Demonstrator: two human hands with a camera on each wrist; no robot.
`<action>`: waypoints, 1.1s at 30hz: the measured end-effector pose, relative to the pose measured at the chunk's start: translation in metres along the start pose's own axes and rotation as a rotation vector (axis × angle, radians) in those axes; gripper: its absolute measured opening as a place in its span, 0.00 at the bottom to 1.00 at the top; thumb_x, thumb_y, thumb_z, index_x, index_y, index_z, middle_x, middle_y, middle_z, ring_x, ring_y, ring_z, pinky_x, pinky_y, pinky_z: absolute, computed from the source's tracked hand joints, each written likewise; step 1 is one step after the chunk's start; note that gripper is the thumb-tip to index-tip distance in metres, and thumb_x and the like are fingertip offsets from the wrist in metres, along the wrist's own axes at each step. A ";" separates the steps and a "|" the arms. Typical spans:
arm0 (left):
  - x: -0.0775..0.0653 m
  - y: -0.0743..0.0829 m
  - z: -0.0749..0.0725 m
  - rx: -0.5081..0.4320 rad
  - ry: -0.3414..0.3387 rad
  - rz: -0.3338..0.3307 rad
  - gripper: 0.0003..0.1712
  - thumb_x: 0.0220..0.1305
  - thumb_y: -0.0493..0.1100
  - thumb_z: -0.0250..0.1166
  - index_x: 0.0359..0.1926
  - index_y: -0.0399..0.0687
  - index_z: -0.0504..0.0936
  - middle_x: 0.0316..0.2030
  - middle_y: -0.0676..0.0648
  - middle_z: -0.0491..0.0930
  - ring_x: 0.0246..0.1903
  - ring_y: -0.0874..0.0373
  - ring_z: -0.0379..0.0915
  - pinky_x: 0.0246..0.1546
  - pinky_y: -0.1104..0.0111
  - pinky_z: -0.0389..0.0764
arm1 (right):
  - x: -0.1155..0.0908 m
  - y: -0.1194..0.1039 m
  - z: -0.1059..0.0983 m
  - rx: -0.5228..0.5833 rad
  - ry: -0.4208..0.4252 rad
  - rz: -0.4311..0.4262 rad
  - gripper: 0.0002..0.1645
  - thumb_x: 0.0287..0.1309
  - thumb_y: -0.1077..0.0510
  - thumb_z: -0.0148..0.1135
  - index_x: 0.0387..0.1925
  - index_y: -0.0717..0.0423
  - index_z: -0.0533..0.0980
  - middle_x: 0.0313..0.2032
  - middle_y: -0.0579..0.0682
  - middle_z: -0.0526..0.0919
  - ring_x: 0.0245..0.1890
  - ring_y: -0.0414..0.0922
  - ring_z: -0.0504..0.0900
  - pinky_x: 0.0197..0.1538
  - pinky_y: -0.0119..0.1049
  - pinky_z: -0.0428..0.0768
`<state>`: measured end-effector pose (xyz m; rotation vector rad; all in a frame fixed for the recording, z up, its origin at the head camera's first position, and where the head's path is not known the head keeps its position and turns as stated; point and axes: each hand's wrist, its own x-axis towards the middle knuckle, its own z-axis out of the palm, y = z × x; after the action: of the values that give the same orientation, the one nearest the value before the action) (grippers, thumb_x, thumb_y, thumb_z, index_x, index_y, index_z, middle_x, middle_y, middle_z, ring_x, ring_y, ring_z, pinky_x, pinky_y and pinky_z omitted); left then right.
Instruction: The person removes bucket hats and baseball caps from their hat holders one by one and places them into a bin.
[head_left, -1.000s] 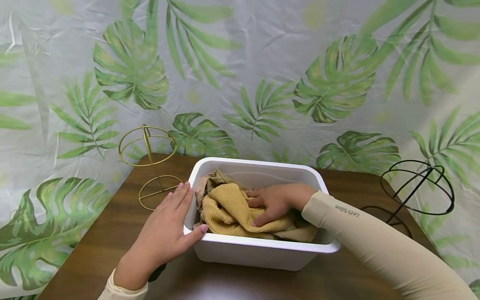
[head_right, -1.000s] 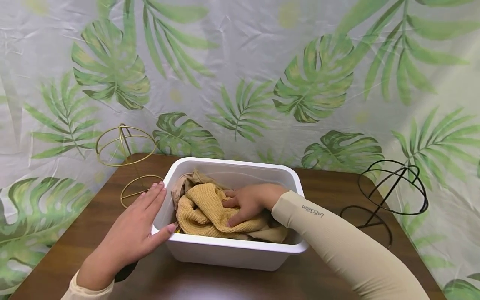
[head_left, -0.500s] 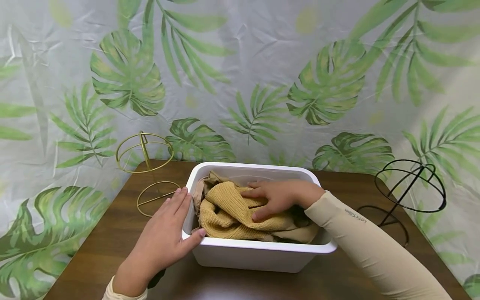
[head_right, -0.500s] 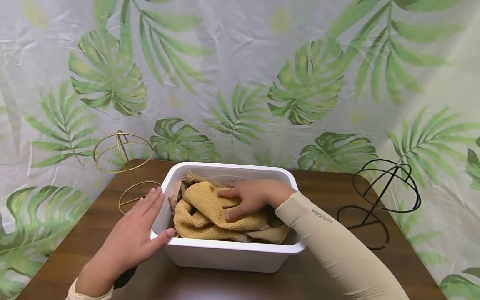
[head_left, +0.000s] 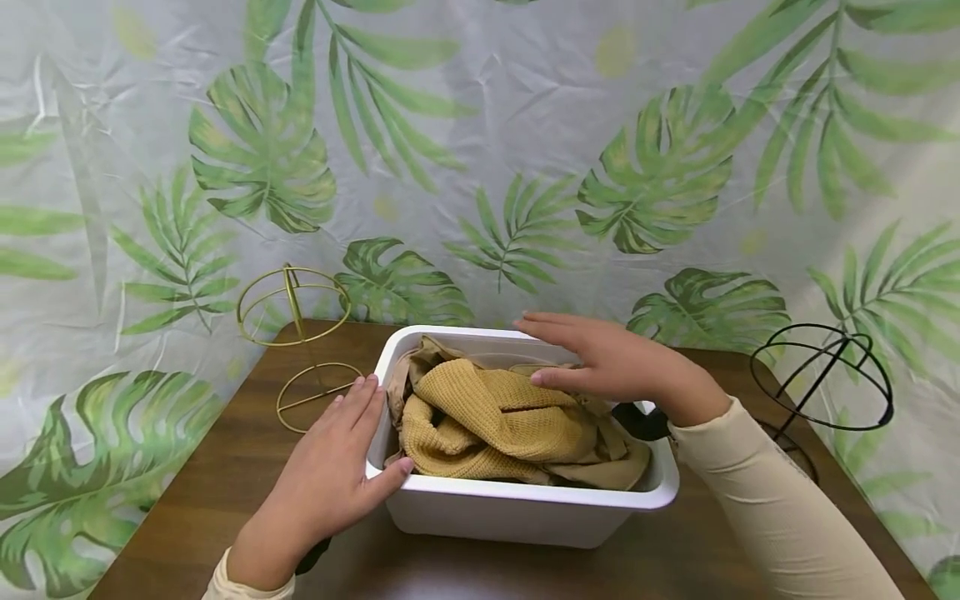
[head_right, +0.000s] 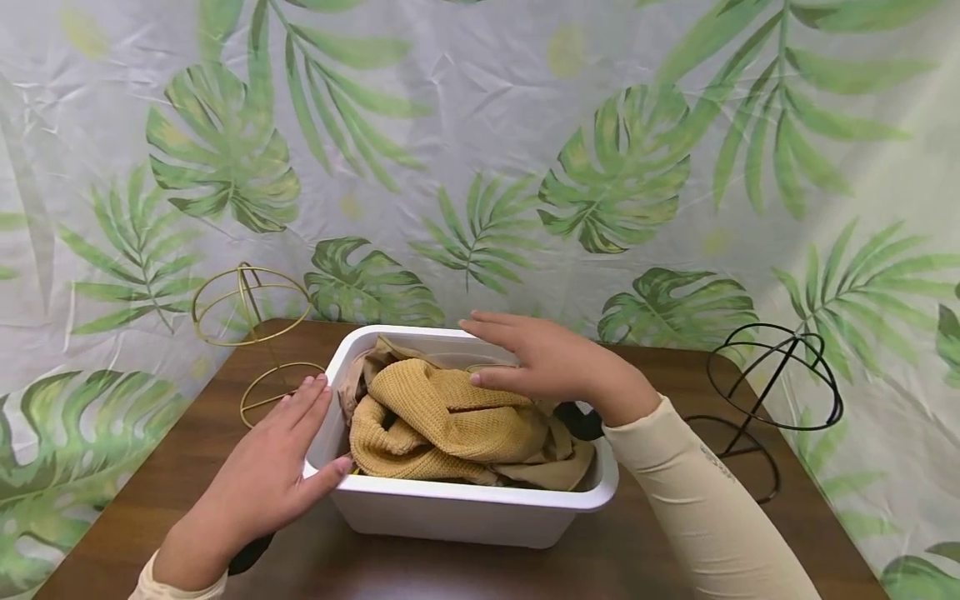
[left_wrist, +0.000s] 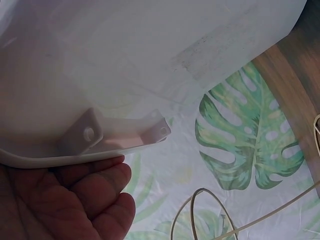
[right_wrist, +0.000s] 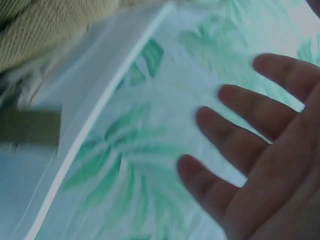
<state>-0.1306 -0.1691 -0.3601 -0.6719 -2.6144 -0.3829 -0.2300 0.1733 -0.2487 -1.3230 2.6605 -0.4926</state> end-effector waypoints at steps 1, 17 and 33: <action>0.000 0.000 0.000 0.002 -0.003 -0.001 0.49 0.65 0.66 0.58 0.65 0.24 0.69 0.68 0.31 0.64 0.70 0.39 0.57 0.67 0.46 0.63 | 0.008 -0.003 0.002 -0.032 0.004 -0.040 0.43 0.68 0.38 0.56 0.77 0.48 0.56 0.76 0.51 0.53 0.74 0.53 0.54 0.70 0.57 0.60; -0.001 0.001 -0.002 -0.003 -0.040 -0.023 0.50 0.64 0.68 0.59 0.67 0.27 0.68 0.71 0.33 0.61 0.72 0.43 0.53 0.69 0.48 0.60 | 0.103 -0.002 0.060 -0.464 -0.241 -0.240 0.45 0.70 0.27 0.33 0.80 0.39 0.41 0.79 0.48 0.35 0.77 0.48 0.31 0.75 0.57 0.42; -0.001 -0.001 0.000 0.010 -0.026 -0.021 0.49 0.63 0.67 0.60 0.66 0.26 0.69 0.70 0.33 0.62 0.72 0.42 0.55 0.68 0.47 0.62 | 0.117 0.010 0.087 -0.527 -0.181 -0.456 0.47 0.70 0.29 0.40 0.79 0.48 0.45 0.78 0.52 0.41 0.77 0.53 0.38 0.76 0.50 0.45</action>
<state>-0.1302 -0.1700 -0.3605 -0.6511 -2.6477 -0.3691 -0.2856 0.0659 -0.3305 -2.0178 2.4152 0.3128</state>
